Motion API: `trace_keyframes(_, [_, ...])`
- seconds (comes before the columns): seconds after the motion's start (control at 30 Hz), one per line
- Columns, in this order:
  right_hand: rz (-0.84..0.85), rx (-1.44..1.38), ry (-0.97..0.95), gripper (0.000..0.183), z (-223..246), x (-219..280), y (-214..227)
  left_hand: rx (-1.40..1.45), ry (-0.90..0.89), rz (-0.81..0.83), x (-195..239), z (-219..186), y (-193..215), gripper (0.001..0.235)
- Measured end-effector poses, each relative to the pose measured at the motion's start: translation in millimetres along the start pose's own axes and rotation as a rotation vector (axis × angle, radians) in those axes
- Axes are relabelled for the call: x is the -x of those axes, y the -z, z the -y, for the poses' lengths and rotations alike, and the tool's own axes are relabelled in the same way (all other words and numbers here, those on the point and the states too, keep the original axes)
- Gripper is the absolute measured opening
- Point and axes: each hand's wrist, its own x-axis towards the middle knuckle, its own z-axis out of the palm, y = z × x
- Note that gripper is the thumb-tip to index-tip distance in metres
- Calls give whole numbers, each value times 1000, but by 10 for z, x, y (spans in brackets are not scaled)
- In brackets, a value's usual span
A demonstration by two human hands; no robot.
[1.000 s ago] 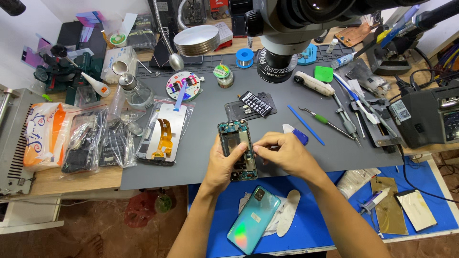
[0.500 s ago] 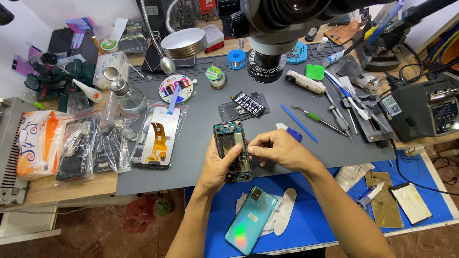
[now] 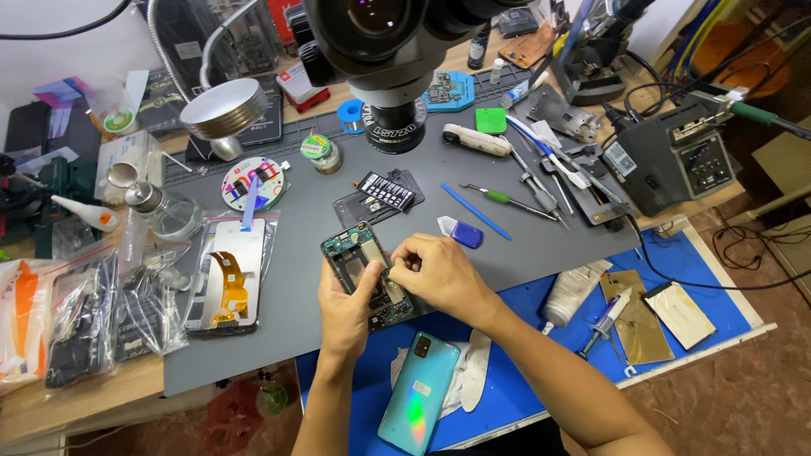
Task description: The person works on a disassembled smartphone motherboard under a microscope, using a green-handled tool to pry and separate components. They manipulate the circuit board, remove a small part, and inspect the device with a handheld light.
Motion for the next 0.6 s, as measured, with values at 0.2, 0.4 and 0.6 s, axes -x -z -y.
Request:
trace_keyframes(0.2, [-35,-111,-4,15,139,32,218,27,16,-1,-23,57,66,36])
trace_keyframes(0.4, [-51,-197,3,15,119,-92,156,276,163,-117,-25,-216,14,33])
trace_keyframes(0.6, [-18,-343,-3,17,259,-325,-62,337,116,-186,-170,-439,218,32])
